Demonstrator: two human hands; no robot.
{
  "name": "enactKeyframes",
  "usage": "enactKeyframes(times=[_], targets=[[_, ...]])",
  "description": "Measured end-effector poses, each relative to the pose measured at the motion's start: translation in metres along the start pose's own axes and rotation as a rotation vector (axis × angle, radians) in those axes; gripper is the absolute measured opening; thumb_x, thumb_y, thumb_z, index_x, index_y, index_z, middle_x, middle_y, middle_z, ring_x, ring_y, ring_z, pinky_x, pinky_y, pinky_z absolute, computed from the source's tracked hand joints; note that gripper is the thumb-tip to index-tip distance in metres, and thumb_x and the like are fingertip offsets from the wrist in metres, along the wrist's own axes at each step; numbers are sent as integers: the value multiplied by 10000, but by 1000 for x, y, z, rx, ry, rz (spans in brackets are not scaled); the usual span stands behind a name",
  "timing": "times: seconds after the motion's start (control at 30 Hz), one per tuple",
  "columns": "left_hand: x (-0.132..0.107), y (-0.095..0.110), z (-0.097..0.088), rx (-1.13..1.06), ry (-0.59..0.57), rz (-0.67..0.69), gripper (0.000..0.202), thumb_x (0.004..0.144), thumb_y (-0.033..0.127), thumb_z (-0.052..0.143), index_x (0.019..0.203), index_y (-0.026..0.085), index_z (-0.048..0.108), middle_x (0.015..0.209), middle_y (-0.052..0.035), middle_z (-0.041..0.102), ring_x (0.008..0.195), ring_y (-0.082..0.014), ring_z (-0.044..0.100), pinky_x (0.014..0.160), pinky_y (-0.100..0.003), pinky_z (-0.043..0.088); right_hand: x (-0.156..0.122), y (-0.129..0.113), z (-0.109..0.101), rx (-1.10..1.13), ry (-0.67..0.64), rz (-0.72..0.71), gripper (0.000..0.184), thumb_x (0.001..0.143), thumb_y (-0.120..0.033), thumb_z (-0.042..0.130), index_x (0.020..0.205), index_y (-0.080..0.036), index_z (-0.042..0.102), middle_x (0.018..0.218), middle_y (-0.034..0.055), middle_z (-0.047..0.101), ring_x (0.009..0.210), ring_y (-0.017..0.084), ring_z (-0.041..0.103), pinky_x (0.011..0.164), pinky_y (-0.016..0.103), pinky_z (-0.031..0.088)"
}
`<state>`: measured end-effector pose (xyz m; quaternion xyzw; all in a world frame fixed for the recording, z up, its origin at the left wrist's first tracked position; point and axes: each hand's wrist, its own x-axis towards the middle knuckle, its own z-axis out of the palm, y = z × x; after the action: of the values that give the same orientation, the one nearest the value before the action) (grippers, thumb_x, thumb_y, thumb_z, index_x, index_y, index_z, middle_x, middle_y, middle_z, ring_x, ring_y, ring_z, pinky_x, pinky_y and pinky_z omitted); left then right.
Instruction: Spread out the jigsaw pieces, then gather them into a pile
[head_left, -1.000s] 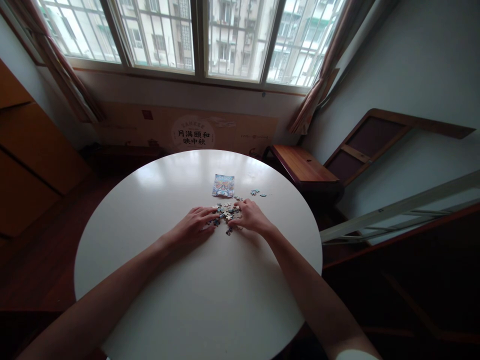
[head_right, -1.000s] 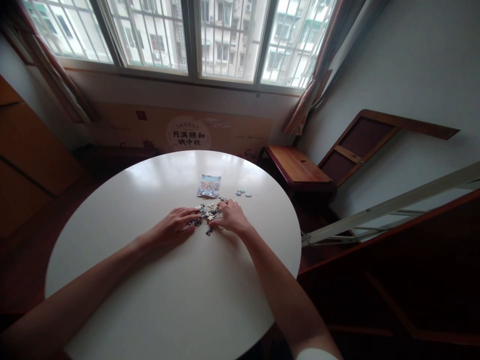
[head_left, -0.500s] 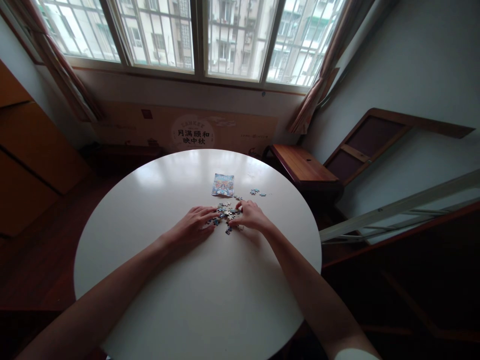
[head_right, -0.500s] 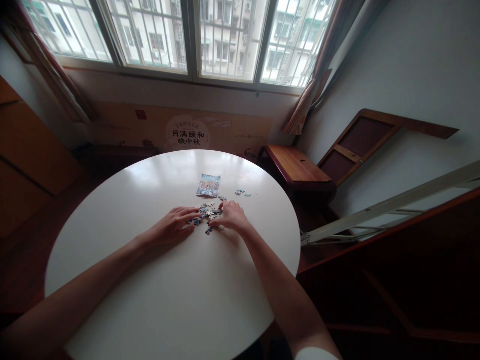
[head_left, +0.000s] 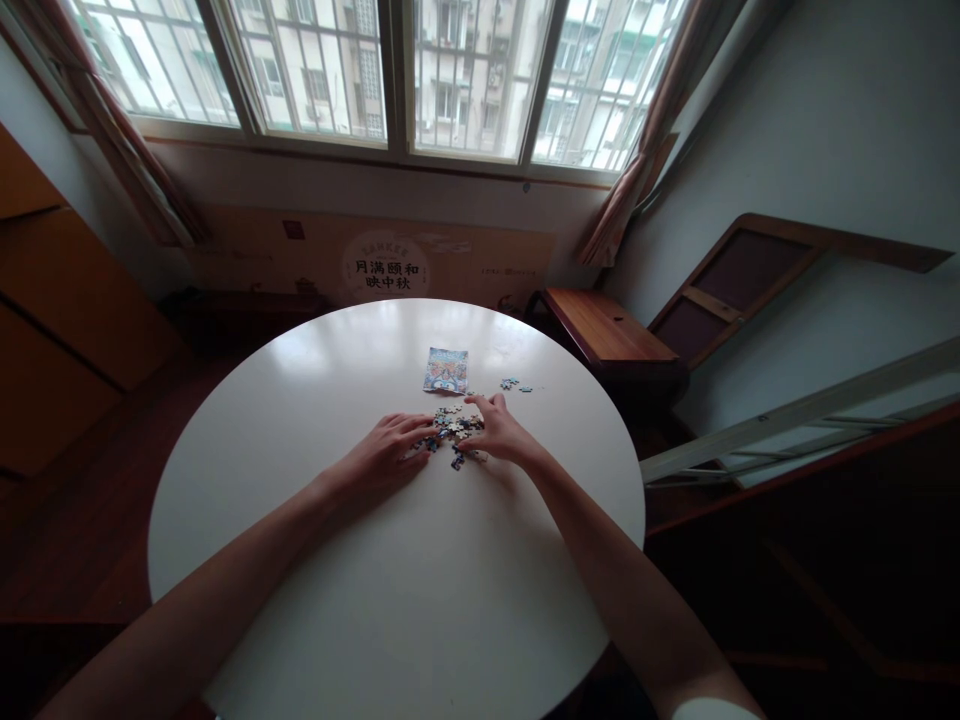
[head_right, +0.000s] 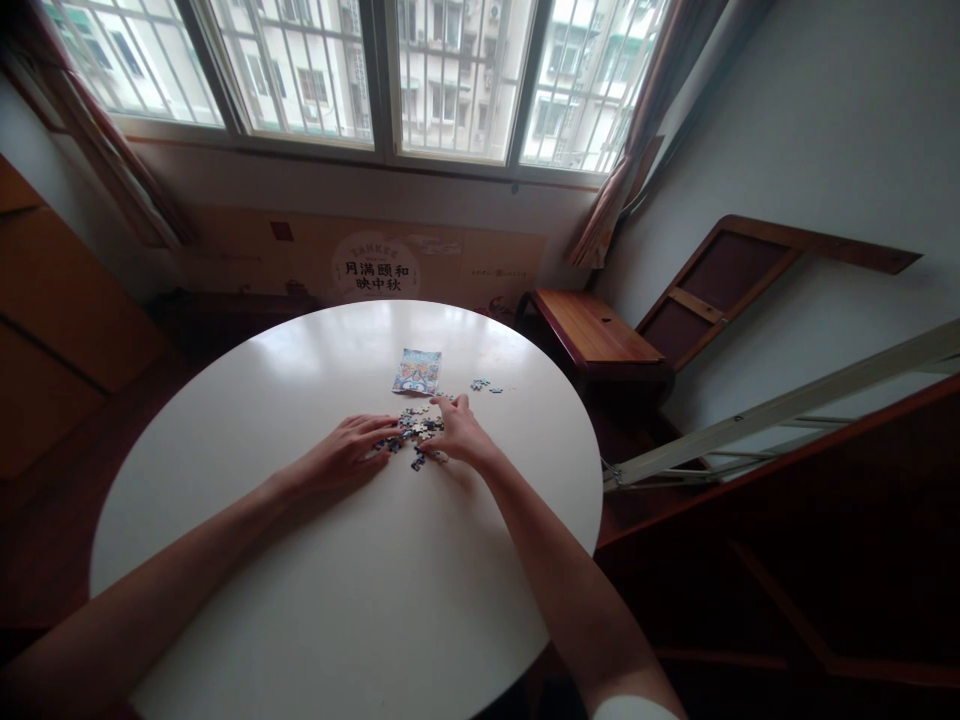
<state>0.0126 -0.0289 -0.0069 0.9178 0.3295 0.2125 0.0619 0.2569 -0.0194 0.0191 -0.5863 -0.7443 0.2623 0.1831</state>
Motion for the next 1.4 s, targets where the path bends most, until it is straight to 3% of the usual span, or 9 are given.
enactKeyframes(times=[0.17, 0.37, 0.9, 1.1, 1.23, 1.3, 1.4], targets=[[0, 0, -1, 4, -6, 3, 383, 913, 339, 482, 1284, 265, 539, 1353, -69, 524, 1221, -242, 490, 1041, -432, 373, 3, 3, 1, 29, -53, 13, 777, 601, -342, 804, 1298, -178, 501, 1108, 107, 457, 1027, 239, 518, 913, 361, 429], [0, -1, 0, -5, 10, 13, 377, 904, 326, 501, 1275, 271, 547, 1337, -73, 535, 1203, -242, 505, 1030, -433, 384, 3, -1, 0, -9, -33, -69, 628, 615, -305, 797, 1206, -212, 604, 985, 68, 557, 975, 231, 530, 898, 379, 418], [-1, -4, 6, 14, 43, 26, 371, 882, 315, 544, 1247, 255, 569, 1330, -84, 543, 1196, -253, 514, 1018, -436, 399, 1, -3, 6, 118, -22, -189, 541, 663, -205, 762, 1187, -213, 631, 1039, 63, 535, 839, 146, 565, 814, 302, 486], [-1, -4, 3, -8, 59, 34, 378, 884, 328, 548, 1253, 247, 562, 1309, -89, 558, 1189, -245, 520, 1009, -425, 412, 6, -1, 17, 103, 108, -418, 331, 792, -127, 610, 1109, -204, 664, 984, 57, 560, 819, 134, 565, 786, 283, 473], [-1, -2, 3, -2, 59, 35, 361, 889, 325, 540, 1239, 242, 569, 1304, -87, 563, 1190, -244, 520, 1012, -430, 408, 7, -2, 17, 25, 214, -421, 245, 854, -185, 561, 1068, -211, 678, 964, 68, 594, 900, 179, 564, 839, 335, 455], [-1, -2, 3, 0, 73, 34, 357, 886, 311, 545, 1236, 245, 568, 1295, -85, 569, 1181, -243, 525, 1004, -430, 414, 6, -2, 15, -62, 226, -392, 393, 819, -332, 639, 1194, -213, 615, 1041, 95, 605, 1017, 242, 532, 904, 402, 426], [-1, 0, 3, -5, 91, 34, 349, 882, 284, 544, 1230, 251, 563, 1292, -81, 567, 1164, -240, 535, 983, -423, 427, 4, -3, 12, -152, 130, -385, 847, 677, -504, 743, 1392, -192, 415, 1211, 145, 557, 1132, 315, 472, 954, 472, 388]])
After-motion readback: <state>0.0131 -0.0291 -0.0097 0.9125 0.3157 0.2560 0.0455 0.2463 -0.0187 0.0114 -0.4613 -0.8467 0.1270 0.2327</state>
